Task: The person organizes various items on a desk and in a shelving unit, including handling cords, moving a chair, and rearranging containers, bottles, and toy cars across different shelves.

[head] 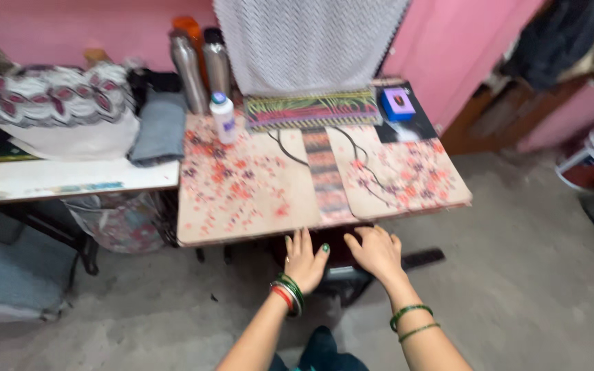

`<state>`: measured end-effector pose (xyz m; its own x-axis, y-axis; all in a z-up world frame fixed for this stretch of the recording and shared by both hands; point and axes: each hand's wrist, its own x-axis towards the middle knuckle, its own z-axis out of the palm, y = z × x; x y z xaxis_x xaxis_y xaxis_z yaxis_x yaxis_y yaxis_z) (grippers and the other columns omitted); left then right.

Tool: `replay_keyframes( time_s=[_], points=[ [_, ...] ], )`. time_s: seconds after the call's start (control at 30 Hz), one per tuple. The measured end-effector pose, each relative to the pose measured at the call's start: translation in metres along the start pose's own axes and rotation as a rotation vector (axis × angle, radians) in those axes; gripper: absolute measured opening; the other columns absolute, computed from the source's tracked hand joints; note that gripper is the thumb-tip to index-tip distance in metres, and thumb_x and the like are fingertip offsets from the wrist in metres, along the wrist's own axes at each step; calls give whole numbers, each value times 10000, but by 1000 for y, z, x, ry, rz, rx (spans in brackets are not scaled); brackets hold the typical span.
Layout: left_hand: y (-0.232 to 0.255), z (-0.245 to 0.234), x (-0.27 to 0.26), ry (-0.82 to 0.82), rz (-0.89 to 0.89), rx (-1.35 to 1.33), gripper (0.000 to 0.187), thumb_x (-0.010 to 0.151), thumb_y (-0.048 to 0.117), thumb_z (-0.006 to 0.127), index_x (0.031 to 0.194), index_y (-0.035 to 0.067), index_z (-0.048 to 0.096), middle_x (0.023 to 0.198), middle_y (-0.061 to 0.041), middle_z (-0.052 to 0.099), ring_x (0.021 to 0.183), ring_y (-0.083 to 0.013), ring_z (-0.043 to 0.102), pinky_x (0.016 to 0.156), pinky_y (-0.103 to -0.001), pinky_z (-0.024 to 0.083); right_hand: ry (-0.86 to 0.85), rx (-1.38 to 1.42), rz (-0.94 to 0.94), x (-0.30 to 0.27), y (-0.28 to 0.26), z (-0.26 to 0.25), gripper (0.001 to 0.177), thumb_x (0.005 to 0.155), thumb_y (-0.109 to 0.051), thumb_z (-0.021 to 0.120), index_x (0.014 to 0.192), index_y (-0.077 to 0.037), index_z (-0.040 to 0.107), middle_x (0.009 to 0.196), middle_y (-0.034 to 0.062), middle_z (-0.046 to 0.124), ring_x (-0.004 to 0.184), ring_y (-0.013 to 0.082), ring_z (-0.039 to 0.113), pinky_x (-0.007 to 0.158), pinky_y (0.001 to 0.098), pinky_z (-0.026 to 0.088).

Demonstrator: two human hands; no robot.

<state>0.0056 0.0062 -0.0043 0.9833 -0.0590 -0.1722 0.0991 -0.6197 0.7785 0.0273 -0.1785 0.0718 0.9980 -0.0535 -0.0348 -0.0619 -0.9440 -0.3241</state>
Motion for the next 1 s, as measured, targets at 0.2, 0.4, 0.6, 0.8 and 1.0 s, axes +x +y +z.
replay_keyframes(
  time_s=[0.2,0.4,0.6,0.8,1.0],
  points=[
    [-54,-31,57,118,0,15,904,986,514,530,1584,-46,150,1665,-283,153,1559,-458,69,1270,-494,119,-166,242,-119,92,-37,55,564,866,-472,654,1267,-78,692,1251,210,698,1210,357,653,1042,440,496],
    [-103,-91,114,262,-144,-64,979,873,409,719,1538,-77,189,1584,-333,252,1501,-448,239,1233,-445,225,-300,417,-223,177,-91,116,628,844,-431,708,1310,-14,642,1300,232,670,1251,356,633,1063,401,485],
    [-126,-153,174,382,-280,-285,938,817,323,703,1547,-28,230,1539,-270,390,1390,-350,505,1161,-378,407,-432,388,-194,228,-152,135,697,813,-452,747,1355,-38,605,1341,207,653,1264,334,638,1069,386,498],
    [-183,-210,278,561,-7,-142,850,780,225,763,1476,-63,369,1466,-278,484,1378,-402,470,1150,-427,361,-317,483,-188,316,-204,181,691,783,-331,770,1369,-25,570,1322,188,657,1205,310,653,1005,391,520],
    [-203,-309,398,586,-176,-329,753,812,259,713,1470,10,443,1399,-227,582,1256,-360,608,1072,-408,486,14,946,12,425,-241,230,341,922,-128,630,1217,27,704,1101,129,778,970,205,729,887,323,561]
  ],
)
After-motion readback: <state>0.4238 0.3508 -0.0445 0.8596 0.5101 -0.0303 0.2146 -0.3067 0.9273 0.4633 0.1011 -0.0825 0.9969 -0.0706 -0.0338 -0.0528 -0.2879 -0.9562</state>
